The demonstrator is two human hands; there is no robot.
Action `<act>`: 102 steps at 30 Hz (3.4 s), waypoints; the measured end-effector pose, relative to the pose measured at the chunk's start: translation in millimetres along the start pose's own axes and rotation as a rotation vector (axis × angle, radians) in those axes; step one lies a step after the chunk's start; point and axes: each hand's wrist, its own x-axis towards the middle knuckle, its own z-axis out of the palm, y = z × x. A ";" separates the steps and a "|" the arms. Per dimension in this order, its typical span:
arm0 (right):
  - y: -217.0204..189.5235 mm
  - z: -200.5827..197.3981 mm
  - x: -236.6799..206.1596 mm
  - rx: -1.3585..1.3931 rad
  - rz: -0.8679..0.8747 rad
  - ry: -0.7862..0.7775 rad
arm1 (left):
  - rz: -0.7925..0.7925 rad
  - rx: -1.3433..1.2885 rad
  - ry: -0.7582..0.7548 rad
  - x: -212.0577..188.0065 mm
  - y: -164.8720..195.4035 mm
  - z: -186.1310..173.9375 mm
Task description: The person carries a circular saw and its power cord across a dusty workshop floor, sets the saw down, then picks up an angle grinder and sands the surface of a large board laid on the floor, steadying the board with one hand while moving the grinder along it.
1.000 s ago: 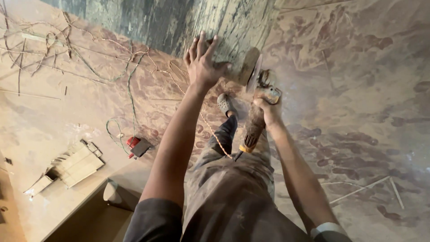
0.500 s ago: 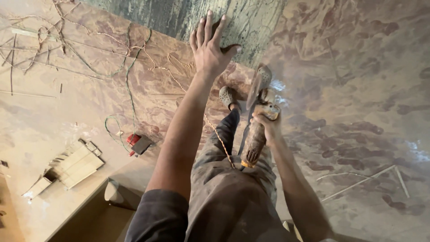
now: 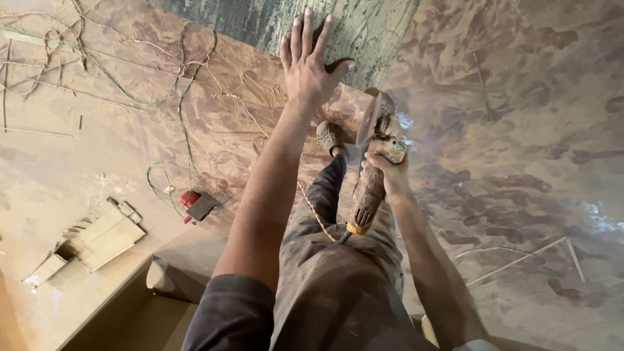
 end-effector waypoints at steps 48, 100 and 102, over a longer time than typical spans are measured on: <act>-233.8 -0.9 243.3 0.009 -0.143 -0.083 | -0.118 -0.031 -0.115 12.5 7.7 2.3; -36.9 -8.6 44.7 0.005 -0.136 -0.139 | -0.085 -0.040 -0.081 5.5 1.1 7.1; -52.4 -9.0 63.4 0.004 -0.140 -0.118 | -0.091 -0.051 -0.101 6.2 0.3 8.6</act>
